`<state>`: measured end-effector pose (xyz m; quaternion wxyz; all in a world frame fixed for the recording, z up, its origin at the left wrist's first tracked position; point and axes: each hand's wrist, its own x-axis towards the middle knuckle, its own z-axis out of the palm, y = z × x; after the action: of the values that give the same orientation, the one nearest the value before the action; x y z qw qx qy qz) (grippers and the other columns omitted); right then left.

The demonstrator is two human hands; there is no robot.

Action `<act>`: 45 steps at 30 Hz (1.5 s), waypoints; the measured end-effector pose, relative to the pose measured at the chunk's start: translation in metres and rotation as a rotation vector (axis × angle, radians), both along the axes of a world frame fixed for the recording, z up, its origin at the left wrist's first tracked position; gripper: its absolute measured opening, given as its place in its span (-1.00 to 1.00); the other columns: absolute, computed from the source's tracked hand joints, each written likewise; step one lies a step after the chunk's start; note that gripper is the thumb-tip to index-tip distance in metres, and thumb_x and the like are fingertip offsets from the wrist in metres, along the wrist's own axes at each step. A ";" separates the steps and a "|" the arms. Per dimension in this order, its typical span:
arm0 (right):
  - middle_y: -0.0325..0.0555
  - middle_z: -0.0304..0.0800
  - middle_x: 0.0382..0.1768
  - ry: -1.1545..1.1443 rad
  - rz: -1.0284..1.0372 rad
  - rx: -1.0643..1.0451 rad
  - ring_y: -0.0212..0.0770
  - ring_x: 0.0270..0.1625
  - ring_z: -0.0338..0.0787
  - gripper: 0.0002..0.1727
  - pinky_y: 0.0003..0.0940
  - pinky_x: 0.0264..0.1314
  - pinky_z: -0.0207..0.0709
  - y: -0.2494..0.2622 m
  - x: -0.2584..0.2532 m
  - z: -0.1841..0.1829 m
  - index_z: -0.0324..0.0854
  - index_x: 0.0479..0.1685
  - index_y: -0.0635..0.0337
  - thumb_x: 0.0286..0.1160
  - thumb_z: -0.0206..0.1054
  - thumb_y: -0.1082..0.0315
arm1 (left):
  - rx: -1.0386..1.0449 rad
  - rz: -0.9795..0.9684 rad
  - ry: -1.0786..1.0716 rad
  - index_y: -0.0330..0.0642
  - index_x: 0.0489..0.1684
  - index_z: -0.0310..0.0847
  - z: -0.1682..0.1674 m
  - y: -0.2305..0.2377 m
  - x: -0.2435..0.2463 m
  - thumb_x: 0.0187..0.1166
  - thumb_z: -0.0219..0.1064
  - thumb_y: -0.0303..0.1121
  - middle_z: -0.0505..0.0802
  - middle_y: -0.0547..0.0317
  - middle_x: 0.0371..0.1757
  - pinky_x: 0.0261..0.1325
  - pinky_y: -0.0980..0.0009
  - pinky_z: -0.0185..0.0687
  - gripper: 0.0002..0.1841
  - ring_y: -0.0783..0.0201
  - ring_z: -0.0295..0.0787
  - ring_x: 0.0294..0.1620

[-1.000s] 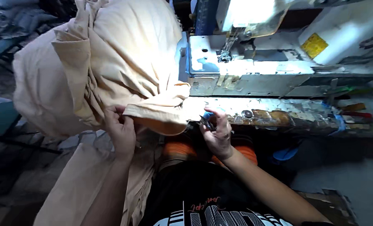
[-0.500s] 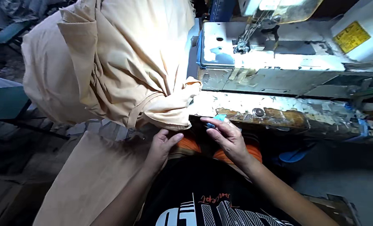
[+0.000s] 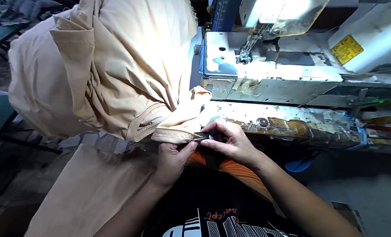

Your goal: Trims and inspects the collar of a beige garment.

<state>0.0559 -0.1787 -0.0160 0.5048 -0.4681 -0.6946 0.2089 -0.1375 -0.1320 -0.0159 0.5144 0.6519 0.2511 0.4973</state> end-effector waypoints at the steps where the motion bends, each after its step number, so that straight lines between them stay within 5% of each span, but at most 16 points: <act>1: -0.37 0.72 -0.34 0.007 0.006 0.000 -0.66 -0.35 0.59 -0.73 -0.76 -0.28 0.47 0.000 0.000 0.000 0.73 -0.09 0.17 0.50 0.47 0.14 | 0.003 -0.005 0.006 -0.26 -0.25 0.80 0.001 0.000 0.000 0.35 0.44 -0.67 0.95 0.34 -0.26 0.08 0.53 0.83 -0.86 0.54 0.89 -0.15; 11: -0.24 0.82 -0.26 0.134 0.063 0.083 -0.61 -0.19 0.75 -0.81 -0.69 -0.03 0.65 -0.005 0.001 -0.009 0.73 -0.13 0.31 0.60 0.40 0.32 | -0.086 -0.103 -0.042 -0.25 -0.07 0.73 0.004 0.001 0.002 0.31 0.52 -0.64 0.95 0.30 -0.19 0.14 0.44 0.85 -0.74 0.44 0.91 -0.10; 30: -0.15 0.82 -0.18 0.151 0.082 0.158 -0.63 -0.08 0.72 -0.78 -0.75 0.06 0.57 -0.021 0.007 -0.019 0.67 -0.09 0.32 0.68 0.35 0.28 | -0.010 -0.139 -0.043 -0.10 0.13 0.63 0.008 -0.006 -0.002 0.33 0.57 -0.55 0.94 0.43 -0.04 0.20 0.45 0.85 -0.60 0.47 0.90 0.01; 37: -0.25 0.79 -0.14 0.183 0.110 0.099 -0.68 -0.14 0.68 -0.70 -0.77 -0.03 0.57 -0.020 0.002 -0.019 0.63 0.04 0.25 0.59 0.45 0.19 | 0.041 -0.169 0.047 -0.14 0.02 0.68 0.008 -0.006 0.001 0.33 0.51 -0.56 0.93 0.47 -0.06 0.22 0.49 0.82 -0.70 0.55 0.87 0.02; 45: -0.23 0.83 -0.14 0.246 0.093 0.143 -0.67 -0.09 0.73 -0.80 -0.76 0.03 0.60 -0.026 0.005 -0.027 0.66 -0.05 0.30 0.69 0.34 0.29 | 0.066 -0.172 0.039 -0.12 -0.04 0.72 0.009 -0.005 0.003 0.42 0.52 -0.46 0.94 0.45 -0.11 0.17 0.49 0.84 -0.79 0.53 0.89 -0.02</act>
<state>0.0612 -0.2042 -0.0431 0.6079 -0.3689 -0.6617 0.2378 -0.1346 -0.1371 -0.0066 0.5285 0.6973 0.1876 0.4464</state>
